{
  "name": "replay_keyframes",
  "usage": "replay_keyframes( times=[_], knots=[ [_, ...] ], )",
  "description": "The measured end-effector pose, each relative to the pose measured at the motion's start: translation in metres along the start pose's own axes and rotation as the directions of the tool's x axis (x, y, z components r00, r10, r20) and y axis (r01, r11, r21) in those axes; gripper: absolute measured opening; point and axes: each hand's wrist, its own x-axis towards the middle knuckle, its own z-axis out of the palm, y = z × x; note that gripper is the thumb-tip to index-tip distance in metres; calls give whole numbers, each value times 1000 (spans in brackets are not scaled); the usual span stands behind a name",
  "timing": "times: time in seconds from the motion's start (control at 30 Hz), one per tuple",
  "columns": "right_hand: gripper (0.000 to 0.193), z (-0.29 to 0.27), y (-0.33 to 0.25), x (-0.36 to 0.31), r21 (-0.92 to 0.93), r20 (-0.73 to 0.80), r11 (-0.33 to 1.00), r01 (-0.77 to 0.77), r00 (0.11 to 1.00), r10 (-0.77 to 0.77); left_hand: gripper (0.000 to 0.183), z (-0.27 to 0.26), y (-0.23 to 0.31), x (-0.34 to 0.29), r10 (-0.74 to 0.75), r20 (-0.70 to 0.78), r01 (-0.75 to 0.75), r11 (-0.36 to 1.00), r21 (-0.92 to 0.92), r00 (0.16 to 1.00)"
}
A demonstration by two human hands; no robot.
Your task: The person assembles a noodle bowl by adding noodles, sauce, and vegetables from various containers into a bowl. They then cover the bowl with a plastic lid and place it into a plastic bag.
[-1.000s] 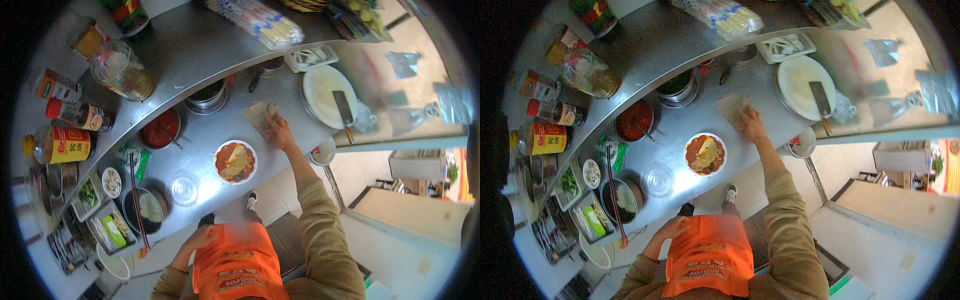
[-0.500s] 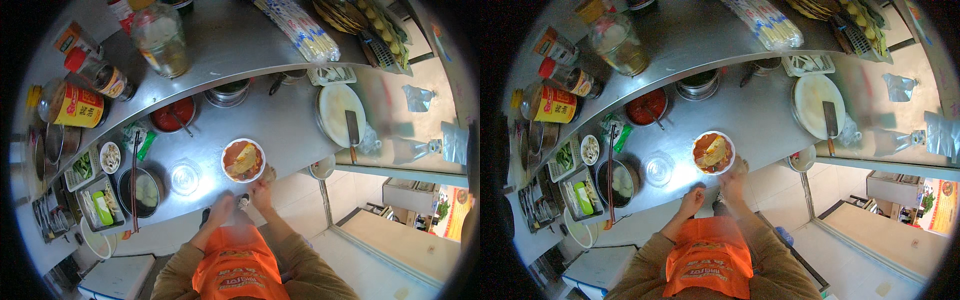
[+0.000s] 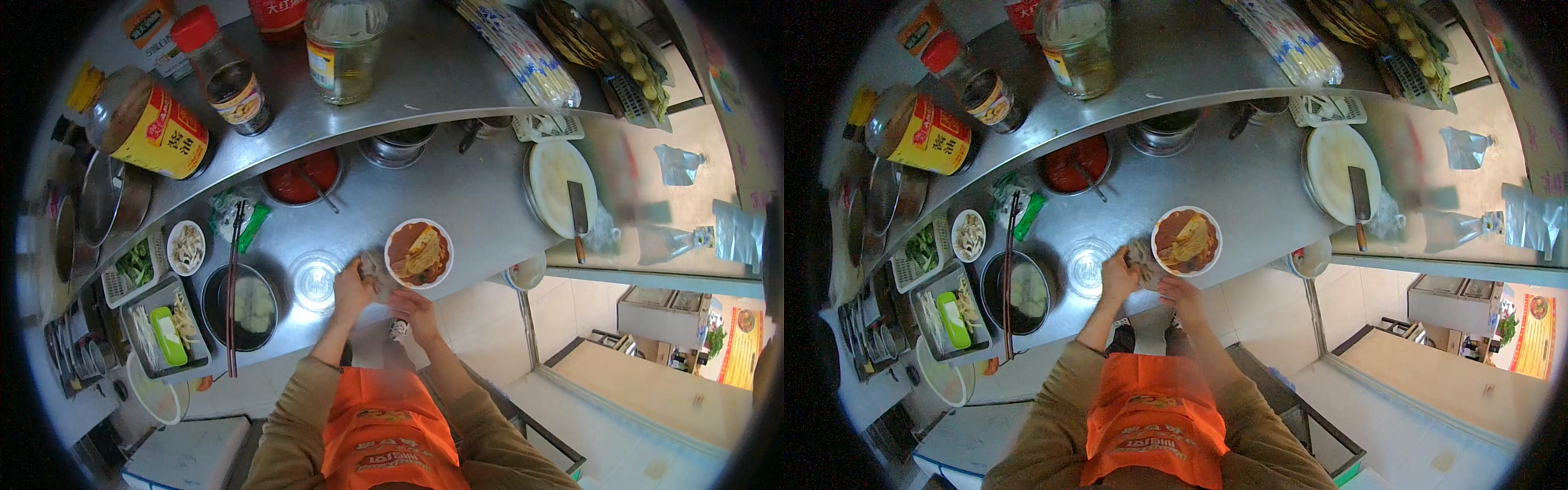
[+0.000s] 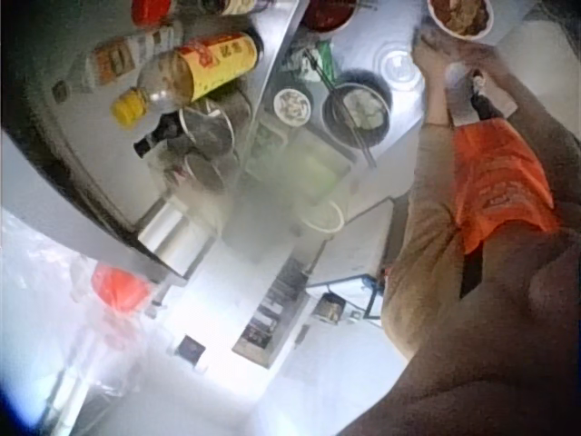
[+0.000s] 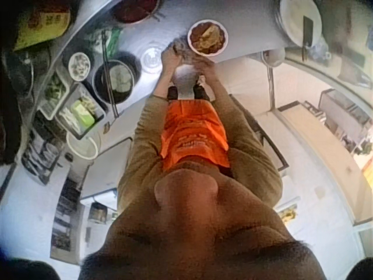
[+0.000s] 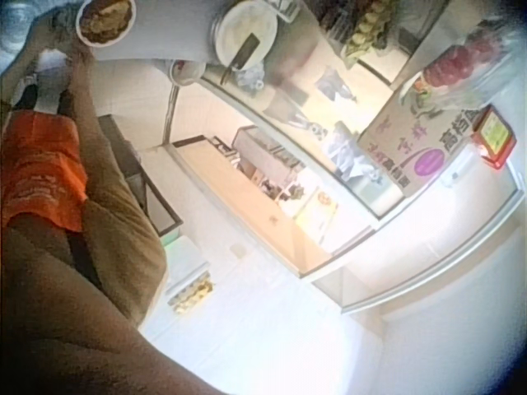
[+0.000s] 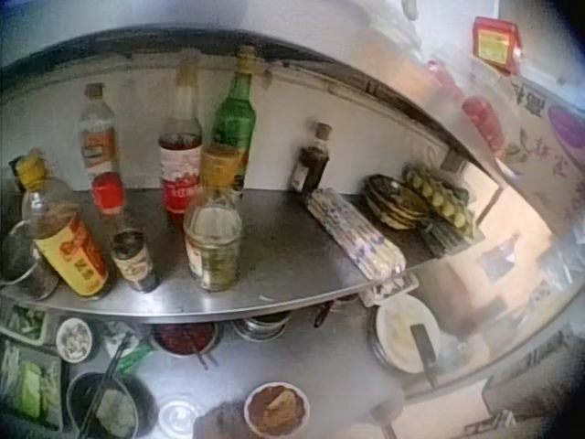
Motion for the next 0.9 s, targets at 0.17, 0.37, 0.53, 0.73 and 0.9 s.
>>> replay_keyframes(
  times=[0.17,0.37,0.53,0.73,0.9],
  knots=[
    [14,-10,-21,-8,255,-188,960,117,980,-69,40,-9,10,63,-25,-74,17,995,-103,997],
    [8,-19,-27,-2,353,-265,914,199,958,-106,36,29,2,117,418,-119,-382,892,240,901],
    [6,-30,-30,1,290,-250,946,144,966,-70,32,39,-16,105,392,165,-425,848,316,905],
    [10,-39,-37,-3,325,-160,937,132,984,-83,30,-1,10,104,344,200,-378,911,167,917],
    [13,-45,-40,-4,262,-151,960,94,987,-56,34,-28,42,109,407,252,-455,874,171,878]
  ],
)
